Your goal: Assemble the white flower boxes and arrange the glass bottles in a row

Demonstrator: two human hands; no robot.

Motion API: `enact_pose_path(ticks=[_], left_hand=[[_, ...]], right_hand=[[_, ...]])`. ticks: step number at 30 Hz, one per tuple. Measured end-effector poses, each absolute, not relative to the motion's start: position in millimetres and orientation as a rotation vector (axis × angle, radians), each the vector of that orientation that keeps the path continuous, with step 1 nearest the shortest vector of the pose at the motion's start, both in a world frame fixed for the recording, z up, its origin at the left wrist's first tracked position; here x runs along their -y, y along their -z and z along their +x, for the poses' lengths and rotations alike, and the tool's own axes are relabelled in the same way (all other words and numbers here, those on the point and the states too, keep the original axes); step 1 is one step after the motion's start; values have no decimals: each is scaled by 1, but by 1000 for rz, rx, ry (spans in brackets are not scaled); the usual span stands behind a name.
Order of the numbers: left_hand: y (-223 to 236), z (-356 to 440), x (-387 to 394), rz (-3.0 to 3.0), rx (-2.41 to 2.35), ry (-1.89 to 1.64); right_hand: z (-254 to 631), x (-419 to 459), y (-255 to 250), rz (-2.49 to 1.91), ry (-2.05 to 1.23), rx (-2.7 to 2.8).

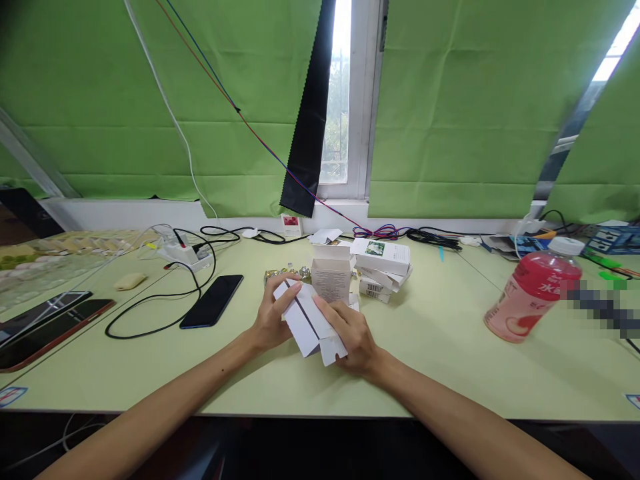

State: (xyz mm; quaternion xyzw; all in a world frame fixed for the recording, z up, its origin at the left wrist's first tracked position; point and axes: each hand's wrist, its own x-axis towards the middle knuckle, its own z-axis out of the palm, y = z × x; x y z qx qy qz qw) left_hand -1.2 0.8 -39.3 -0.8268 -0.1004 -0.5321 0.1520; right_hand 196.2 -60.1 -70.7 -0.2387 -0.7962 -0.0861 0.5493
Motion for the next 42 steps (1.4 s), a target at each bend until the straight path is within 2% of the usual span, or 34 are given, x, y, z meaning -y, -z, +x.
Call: enact_pose_path(ticks=[42], left_hand=[[38,1,0,-2432,278,1532]], right_hand=[[197,59,74,-529,182,1870]])
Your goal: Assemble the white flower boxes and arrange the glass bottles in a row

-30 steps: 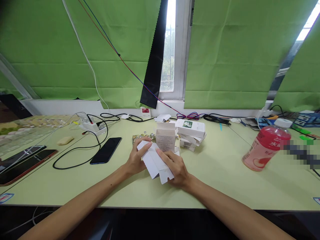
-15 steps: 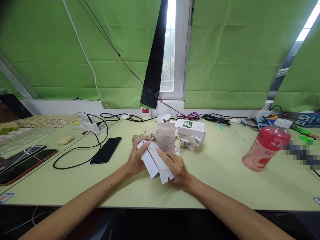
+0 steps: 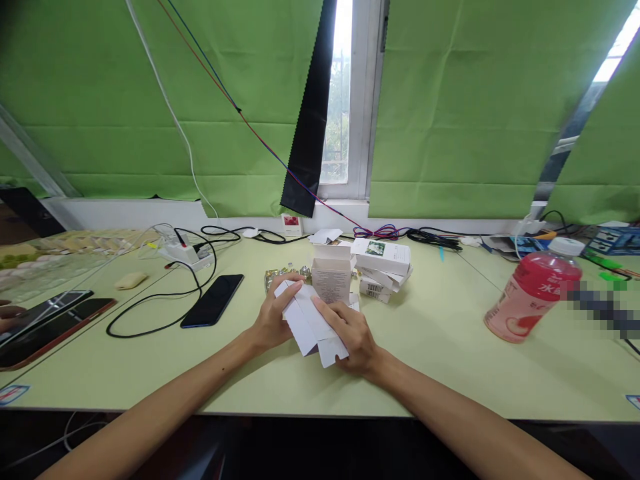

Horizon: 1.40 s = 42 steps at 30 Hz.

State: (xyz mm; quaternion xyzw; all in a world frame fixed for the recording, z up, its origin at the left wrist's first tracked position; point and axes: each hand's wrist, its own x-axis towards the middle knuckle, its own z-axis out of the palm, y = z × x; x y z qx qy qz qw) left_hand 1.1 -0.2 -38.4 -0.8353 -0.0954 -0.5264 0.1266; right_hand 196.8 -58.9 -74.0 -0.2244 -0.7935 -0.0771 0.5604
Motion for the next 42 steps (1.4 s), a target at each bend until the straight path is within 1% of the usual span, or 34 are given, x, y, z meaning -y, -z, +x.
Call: enact_pose_path(ticks=[18,36,42], left_hand=[[37,-1,-2,-2504,189,1512],[36,0,2,-2509,272,1495],[36,2,3,-2536,294,1551]], right_hand=[[196,57,73,-489,192,1870],[198,56,74,-494,169,1878],[199,57,68,-468,179,1868]])
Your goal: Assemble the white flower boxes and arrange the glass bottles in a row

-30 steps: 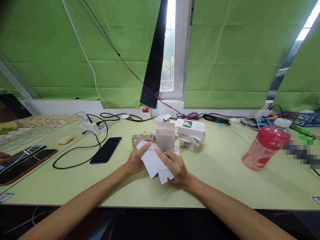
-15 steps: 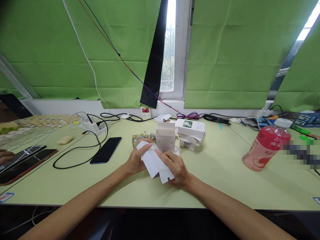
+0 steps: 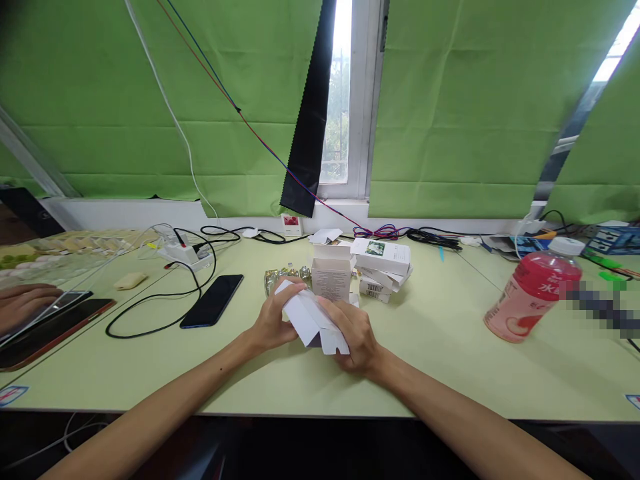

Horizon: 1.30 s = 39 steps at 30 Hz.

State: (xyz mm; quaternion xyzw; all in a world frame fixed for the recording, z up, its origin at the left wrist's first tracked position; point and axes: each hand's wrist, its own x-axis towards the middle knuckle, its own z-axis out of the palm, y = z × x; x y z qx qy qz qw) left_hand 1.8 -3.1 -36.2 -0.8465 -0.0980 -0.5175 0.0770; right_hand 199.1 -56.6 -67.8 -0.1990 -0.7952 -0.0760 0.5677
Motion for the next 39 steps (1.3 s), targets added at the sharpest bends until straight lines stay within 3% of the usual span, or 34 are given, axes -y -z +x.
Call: enact_pose_path(ticks=[18,39], left_hand=[[36,7,11,-2725,381,1708],[39,12,20,-2995,257,1547]], right_hand=[[197,57,67,-460,280,1812],[195,59,67,-394,245,1883]])
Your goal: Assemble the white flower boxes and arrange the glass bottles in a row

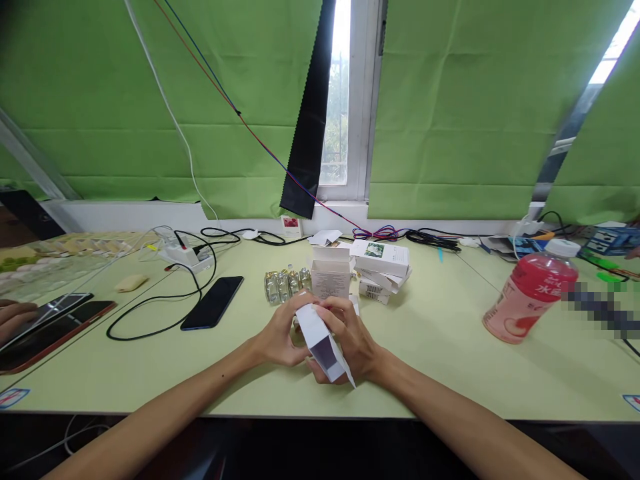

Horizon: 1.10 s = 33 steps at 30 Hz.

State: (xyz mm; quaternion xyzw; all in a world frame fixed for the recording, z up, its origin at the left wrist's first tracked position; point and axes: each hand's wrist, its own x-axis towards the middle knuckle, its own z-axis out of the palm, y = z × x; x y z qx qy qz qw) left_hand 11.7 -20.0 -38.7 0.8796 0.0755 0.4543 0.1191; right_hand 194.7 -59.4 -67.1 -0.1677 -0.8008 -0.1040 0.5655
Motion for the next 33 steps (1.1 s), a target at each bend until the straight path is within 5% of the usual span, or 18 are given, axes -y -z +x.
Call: enact_pose_path(ticks=[33], left_hand=[[43,12,19,2429,-291,-1149]], right_hand=[[193,64,64,-483,306,1813]])
